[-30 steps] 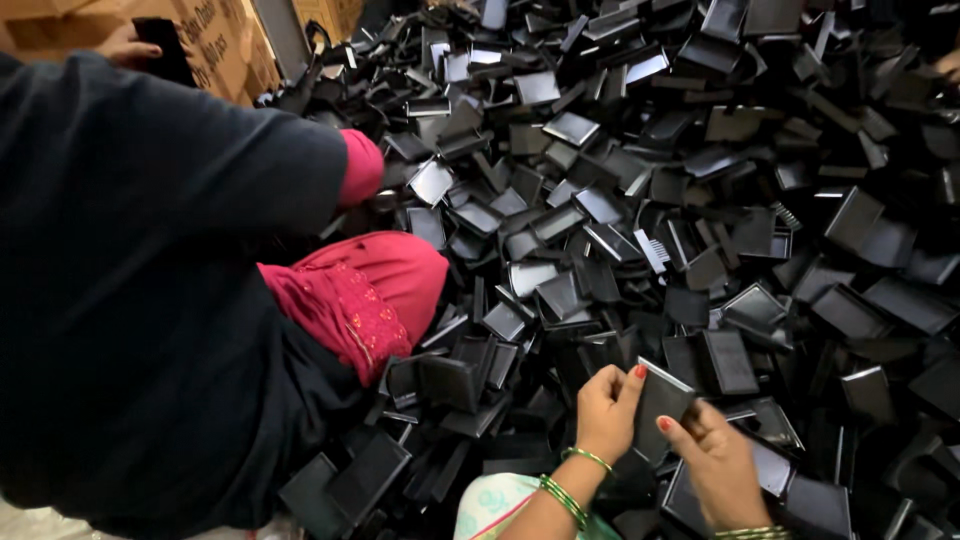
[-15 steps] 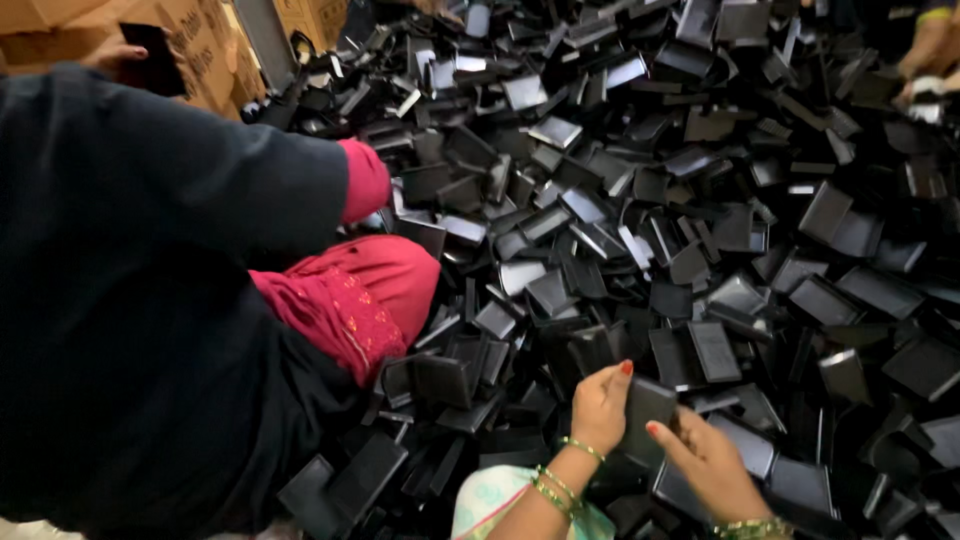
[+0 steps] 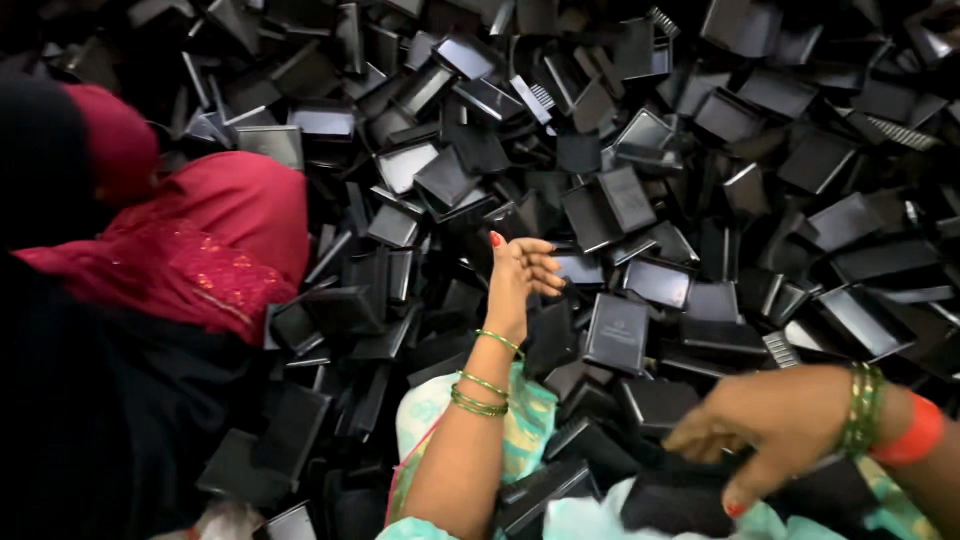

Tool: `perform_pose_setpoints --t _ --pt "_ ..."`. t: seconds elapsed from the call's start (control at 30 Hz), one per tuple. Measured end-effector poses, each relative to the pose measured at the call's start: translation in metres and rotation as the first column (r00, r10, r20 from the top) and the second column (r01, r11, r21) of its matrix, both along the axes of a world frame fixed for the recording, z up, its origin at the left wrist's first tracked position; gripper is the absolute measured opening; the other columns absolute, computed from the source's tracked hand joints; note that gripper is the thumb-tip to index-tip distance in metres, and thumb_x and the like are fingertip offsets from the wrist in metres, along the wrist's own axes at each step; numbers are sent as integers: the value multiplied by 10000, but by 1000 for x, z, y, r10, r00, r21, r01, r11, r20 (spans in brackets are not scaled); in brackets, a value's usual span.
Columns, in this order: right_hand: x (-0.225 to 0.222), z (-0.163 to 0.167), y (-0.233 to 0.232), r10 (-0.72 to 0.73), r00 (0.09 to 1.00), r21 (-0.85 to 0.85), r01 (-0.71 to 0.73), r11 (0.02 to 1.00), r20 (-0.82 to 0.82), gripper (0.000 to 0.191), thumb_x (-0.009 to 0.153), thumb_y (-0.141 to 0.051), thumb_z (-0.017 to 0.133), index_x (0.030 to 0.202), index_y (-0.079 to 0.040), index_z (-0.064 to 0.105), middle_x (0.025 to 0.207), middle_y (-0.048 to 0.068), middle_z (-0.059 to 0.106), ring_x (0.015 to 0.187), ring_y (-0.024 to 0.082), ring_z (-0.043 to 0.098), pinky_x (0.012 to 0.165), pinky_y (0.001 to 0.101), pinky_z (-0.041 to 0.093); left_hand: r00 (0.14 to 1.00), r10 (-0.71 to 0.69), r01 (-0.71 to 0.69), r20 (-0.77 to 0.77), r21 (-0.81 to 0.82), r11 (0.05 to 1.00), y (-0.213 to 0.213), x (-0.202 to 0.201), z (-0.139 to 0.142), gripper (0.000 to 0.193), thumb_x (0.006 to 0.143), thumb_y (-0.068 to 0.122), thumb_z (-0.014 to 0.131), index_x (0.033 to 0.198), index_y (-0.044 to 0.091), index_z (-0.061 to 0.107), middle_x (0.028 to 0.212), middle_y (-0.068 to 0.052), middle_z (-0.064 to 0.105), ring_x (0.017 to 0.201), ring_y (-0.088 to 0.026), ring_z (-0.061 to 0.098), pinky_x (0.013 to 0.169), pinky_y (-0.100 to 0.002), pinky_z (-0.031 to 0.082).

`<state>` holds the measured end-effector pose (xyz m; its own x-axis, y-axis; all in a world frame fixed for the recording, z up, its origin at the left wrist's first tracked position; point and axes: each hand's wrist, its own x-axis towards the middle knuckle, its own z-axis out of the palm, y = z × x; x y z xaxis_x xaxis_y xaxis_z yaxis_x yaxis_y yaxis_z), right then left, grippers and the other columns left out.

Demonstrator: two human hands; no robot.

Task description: The person sits on the floor and repeatedly picks up two halves of small black plastic cases from a large pile. They align and snap the halves together by hand, then place the assembled units back into the pile. The process continues with multiple identical units.

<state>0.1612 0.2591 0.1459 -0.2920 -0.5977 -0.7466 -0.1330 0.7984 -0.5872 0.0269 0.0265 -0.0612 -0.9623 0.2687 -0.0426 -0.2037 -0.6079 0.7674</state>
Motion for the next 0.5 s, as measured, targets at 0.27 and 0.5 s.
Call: perform_pose_setpoints --t 0.27,0.5 --pt "-119 -72 3 -558 288 -331 568 754 -778 942 748 -507 824 1472 -17 474 1425 228 569 1284 349 581 1061 440 459 988 116 -102 96 -139 985 25 2 -31 541 1022 547 488 1032 27 635 771 -66 652 581 -153 655 528 -279 540" --pt "-159 -90 -46 -618 -159 -593 535 602 -770 831 735 -357 889 1403 5 553 1325 256 643 1210 404 629 1038 457 491 980 128 -109 154 -122 986 21 -11 -35 390 1020 437 585 1025 48 626 796 -59 665 608 -128 643 542 -258 525"
